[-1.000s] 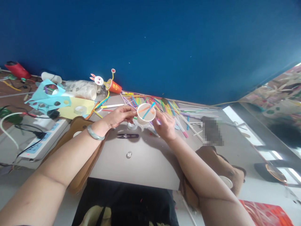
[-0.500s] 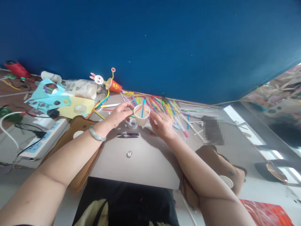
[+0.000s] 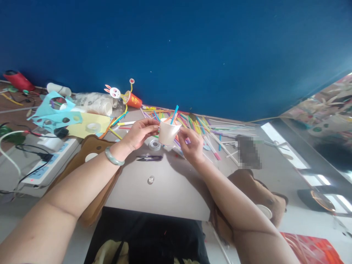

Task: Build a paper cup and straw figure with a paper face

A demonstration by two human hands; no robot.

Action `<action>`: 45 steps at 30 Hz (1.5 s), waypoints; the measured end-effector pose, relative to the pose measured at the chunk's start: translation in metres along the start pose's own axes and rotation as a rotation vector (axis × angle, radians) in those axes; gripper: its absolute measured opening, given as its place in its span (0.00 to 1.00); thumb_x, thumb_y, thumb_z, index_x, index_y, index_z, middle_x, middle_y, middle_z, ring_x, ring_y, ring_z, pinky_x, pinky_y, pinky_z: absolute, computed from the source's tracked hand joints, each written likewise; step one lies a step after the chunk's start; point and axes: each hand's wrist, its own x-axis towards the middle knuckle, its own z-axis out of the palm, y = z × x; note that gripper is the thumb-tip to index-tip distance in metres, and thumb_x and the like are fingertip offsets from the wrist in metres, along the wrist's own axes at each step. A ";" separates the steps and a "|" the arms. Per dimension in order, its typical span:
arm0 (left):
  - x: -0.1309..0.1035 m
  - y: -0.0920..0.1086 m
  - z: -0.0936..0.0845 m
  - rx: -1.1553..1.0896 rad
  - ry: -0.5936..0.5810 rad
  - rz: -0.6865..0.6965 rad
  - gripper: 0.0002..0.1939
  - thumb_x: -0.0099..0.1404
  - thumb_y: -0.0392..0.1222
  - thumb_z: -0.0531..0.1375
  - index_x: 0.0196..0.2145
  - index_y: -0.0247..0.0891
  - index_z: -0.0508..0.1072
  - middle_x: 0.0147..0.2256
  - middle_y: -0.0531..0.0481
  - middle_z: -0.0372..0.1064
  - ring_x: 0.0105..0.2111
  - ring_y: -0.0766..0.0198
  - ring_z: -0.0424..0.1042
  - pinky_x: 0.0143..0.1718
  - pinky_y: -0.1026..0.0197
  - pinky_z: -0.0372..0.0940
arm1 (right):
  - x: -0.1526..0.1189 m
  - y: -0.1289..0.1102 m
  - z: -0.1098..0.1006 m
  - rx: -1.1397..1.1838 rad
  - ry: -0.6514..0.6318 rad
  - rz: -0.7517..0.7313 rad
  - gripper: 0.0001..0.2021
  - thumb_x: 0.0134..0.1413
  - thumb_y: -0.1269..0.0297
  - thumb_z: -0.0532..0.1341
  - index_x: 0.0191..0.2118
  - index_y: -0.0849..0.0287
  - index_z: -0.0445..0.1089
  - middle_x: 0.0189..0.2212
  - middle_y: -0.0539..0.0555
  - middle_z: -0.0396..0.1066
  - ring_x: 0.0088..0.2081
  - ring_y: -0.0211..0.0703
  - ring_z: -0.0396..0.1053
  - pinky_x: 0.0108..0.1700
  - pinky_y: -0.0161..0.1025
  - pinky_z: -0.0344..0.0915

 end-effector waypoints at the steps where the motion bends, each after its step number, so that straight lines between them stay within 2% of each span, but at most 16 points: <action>1: 0.001 0.000 -0.001 0.026 0.021 0.018 0.10 0.49 0.37 0.71 0.31 0.34 0.77 0.28 0.53 0.74 0.26 0.71 0.70 0.35 0.63 0.67 | 0.001 0.001 -0.001 -0.022 -0.020 -0.038 0.09 0.64 0.67 0.57 0.46 0.57 0.74 0.27 0.52 0.72 0.27 0.40 0.67 0.32 0.39 0.66; 5: 0.002 -0.003 -0.004 0.253 0.039 0.069 0.04 0.52 0.35 0.66 0.28 0.34 0.75 0.22 0.57 0.67 0.21 0.74 0.62 0.28 0.65 0.62 | 0.005 0.006 -0.007 -0.158 -0.066 -0.143 0.11 0.65 0.68 0.55 0.44 0.56 0.75 0.25 0.53 0.68 0.28 0.43 0.66 0.34 0.41 0.65; 7: 0.001 -0.005 -0.005 0.314 0.020 0.060 0.04 0.53 0.35 0.66 0.28 0.35 0.74 0.22 0.57 0.67 0.21 0.74 0.62 0.28 0.66 0.61 | 0.007 0.009 -0.009 -0.182 -0.066 -0.168 0.11 0.65 0.68 0.55 0.44 0.56 0.75 0.26 0.53 0.68 0.29 0.44 0.66 0.35 0.42 0.65; 12: 0.000 -0.003 -0.002 0.085 -0.007 -0.027 0.13 0.51 0.38 0.71 0.33 0.35 0.74 0.30 0.52 0.74 0.29 0.69 0.72 0.35 0.63 0.67 | 0.007 0.009 -0.008 -0.061 -0.037 -0.077 0.09 0.66 0.67 0.56 0.44 0.56 0.74 0.28 0.52 0.69 0.31 0.42 0.67 0.34 0.41 0.65; 15: 0.000 0.002 -0.001 -0.033 -0.039 -0.020 0.18 0.48 0.39 0.74 0.35 0.34 0.76 0.32 0.50 0.77 0.31 0.67 0.75 0.40 0.60 0.69 | 0.006 0.004 -0.005 0.002 -0.003 0.011 0.08 0.65 0.66 0.57 0.42 0.57 0.74 0.28 0.52 0.71 0.30 0.40 0.68 0.34 0.40 0.66; 21: -0.005 0.005 0.001 -0.071 -0.094 0.061 0.19 0.46 0.37 0.76 0.37 0.37 0.79 0.34 0.50 0.79 0.35 0.64 0.77 0.42 0.60 0.70 | 0.006 -0.003 -0.001 0.096 0.033 0.161 0.07 0.63 0.65 0.58 0.41 0.57 0.73 0.31 0.51 0.76 0.29 0.38 0.70 0.34 0.38 0.68; 24: -0.006 0.006 0.002 -0.048 -0.111 0.072 0.20 0.44 0.38 0.77 0.37 0.38 0.81 0.33 0.50 0.79 0.33 0.65 0.76 0.40 0.60 0.69 | 0.005 -0.004 0.000 0.113 0.032 0.181 0.07 0.62 0.65 0.58 0.41 0.57 0.74 0.32 0.52 0.76 0.30 0.39 0.71 0.35 0.39 0.68; 28: -0.002 0.007 0.000 -0.068 -0.076 0.112 0.19 0.46 0.46 0.77 0.36 0.38 0.81 0.29 0.51 0.77 0.26 0.70 0.71 0.35 0.61 0.67 | 0.003 -0.005 -0.001 0.076 0.039 0.118 0.07 0.64 0.65 0.58 0.41 0.57 0.74 0.30 0.52 0.74 0.30 0.40 0.69 0.35 0.39 0.68; 32: 0.001 0.006 -0.002 -0.041 -0.052 0.082 0.21 0.43 0.54 0.77 0.26 0.35 0.78 0.24 0.53 0.72 0.23 0.71 0.67 0.28 0.63 0.62 | 0.003 -0.005 -0.002 0.028 0.002 0.009 0.08 0.65 0.66 0.56 0.42 0.57 0.74 0.27 0.52 0.70 0.29 0.41 0.67 0.33 0.40 0.66; 38: -0.005 0.010 0.001 -0.004 -0.186 0.028 0.22 0.49 0.54 0.75 0.23 0.34 0.74 0.25 0.54 0.68 0.23 0.73 0.64 0.30 0.64 0.64 | 0.003 -0.005 -0.003 -0.009 0.004 -0.084 0.09 0.66 0.68 0.54 0.44 0.57 0.73 0.27 0.52 0.68 0.29 0.41 0.66 0.31 0.39 0.64; 45: -0.003 0.006 0.001 0.056 -0.195 0.000 0.23 0.56 0.57 0.70 0.23 0.34 0.69 0.23 0.54 0.63 0.23 0.71 0.64 0.28 0.65 0.60 | 0.001 0.000 -0.003 -0.039 -0.010 -0.153 0.11 0.66 0.68 0.55 0.47 0.55 0.73 0.28 0.54 0.70 0.30 0.43 0.67 0.33 0.41 0.66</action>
